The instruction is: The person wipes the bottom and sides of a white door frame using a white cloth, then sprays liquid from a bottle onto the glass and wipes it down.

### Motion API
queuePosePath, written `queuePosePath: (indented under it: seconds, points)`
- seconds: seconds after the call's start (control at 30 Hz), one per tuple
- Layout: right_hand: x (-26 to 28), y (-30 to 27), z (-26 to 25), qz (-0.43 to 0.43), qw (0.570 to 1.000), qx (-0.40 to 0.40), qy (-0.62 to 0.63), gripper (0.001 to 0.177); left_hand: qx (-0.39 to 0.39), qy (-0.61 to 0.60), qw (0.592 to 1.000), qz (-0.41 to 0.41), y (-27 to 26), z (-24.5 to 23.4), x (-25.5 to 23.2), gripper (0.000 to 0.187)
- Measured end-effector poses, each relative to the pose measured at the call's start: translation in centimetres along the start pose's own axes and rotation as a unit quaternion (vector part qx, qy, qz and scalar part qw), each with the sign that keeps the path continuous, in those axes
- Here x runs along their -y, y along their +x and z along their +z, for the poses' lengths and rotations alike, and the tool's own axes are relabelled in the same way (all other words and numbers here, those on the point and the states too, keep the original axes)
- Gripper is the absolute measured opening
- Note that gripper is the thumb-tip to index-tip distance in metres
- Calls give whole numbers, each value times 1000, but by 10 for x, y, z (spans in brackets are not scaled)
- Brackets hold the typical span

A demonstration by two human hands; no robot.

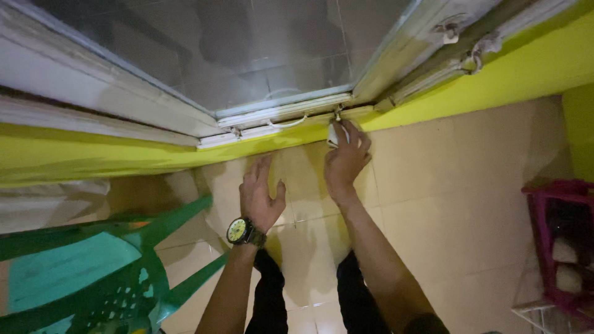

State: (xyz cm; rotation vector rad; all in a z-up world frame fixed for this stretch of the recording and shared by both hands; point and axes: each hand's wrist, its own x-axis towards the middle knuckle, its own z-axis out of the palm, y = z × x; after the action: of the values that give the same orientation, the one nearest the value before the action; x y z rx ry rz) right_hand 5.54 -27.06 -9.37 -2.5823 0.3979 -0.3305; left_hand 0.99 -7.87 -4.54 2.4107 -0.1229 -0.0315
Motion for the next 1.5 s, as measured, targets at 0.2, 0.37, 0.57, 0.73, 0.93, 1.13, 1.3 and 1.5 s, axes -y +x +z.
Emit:
queuePosePath:
  seconds: [0.2,0.37,0.57,0.73,0.93,1.13,1.3,1.5]
  points:
    - [29,-17,17,-6,994,-3,109,71,-2,7,1000,-27,-3,-9,5,70]
    - [22,-16,24,9,991,-37,126,70,-13,8,1000,-12,-8,-13,10,67]
    - [8,-11,21,-40,986,-116,116,69,-7,0,999,-31,-11,-14,16,65]
    - [41,-31,35,-79,988,-53,122,69,-25,-3,1000,-4,-15,-22,22,65]
    - [53,-40,37,-110,982,-46,147,69,-14,-2,999,-32,-18,-36,30,66]
    - [70,-45,49,-75,985,-64,144,67,-22,-1,999,-26,-25,-50,43,67]
    - [107,-58,62,-128,982,-29,133,66,-41,5,999,-25,-30,-65,48,67]
    - [109,-63,65,-70,994,48,63,62,-46,-10,998,-38,-38,-73,57,65]
